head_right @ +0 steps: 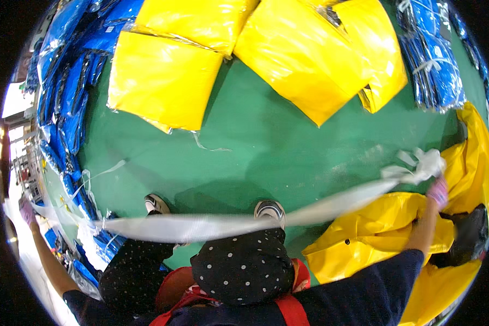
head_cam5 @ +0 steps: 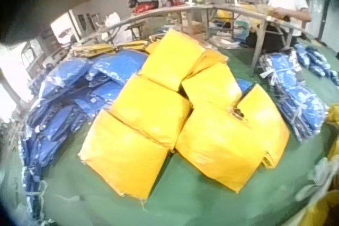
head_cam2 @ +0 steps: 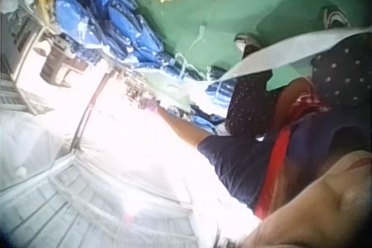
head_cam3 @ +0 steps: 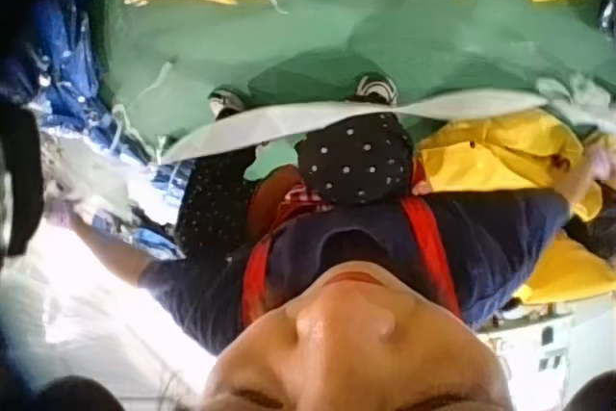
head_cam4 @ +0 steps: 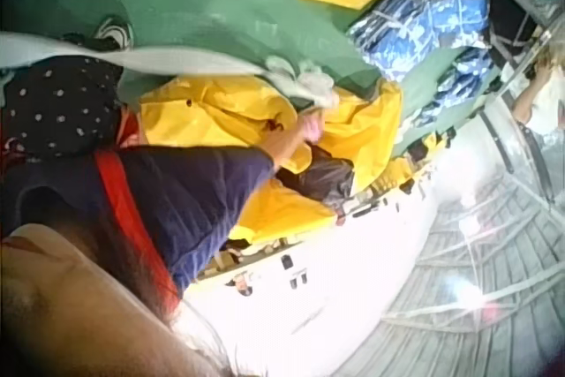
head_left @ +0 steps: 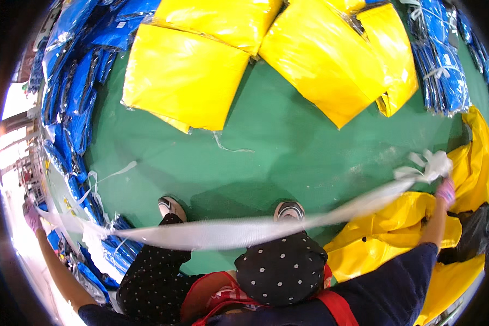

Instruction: The person gathers blue and yellow plastic pouches on a green floor, stacks them into bundles, wraps each bundle with a white strap, ties the strap, and cuts the excess. The person repeats this process for multiple bundles of both colors.

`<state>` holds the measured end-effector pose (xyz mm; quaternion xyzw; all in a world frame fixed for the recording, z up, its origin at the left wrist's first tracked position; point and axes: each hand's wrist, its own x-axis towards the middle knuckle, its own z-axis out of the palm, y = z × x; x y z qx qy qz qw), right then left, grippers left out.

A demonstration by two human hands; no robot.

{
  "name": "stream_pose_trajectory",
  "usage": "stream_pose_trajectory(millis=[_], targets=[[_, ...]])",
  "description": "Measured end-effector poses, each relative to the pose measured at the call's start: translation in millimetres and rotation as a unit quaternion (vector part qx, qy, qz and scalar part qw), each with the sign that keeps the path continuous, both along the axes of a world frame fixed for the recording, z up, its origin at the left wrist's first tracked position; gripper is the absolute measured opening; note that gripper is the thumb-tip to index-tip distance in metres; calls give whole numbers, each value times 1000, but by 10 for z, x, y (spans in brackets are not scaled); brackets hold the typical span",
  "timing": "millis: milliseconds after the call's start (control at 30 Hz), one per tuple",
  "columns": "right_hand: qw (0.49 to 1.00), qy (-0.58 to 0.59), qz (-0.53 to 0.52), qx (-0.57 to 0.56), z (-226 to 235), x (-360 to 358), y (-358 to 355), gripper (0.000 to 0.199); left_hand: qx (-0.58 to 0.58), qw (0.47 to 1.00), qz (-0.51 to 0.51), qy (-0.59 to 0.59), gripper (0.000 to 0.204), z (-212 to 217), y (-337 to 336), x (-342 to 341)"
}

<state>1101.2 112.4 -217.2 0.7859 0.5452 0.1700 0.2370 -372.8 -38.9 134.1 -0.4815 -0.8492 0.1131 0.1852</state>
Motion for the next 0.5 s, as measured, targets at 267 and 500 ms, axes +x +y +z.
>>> stream_pose_trajectory(millis=[267,500], targets=[[866,-32,-138,-479,1343,-1836,900,22,69,980,35,-184,28,-1293,725,2475],[673,661,220,-249,946,-4928,715,28,-19,930,-56,-362,19,-1264,1300,3982]])
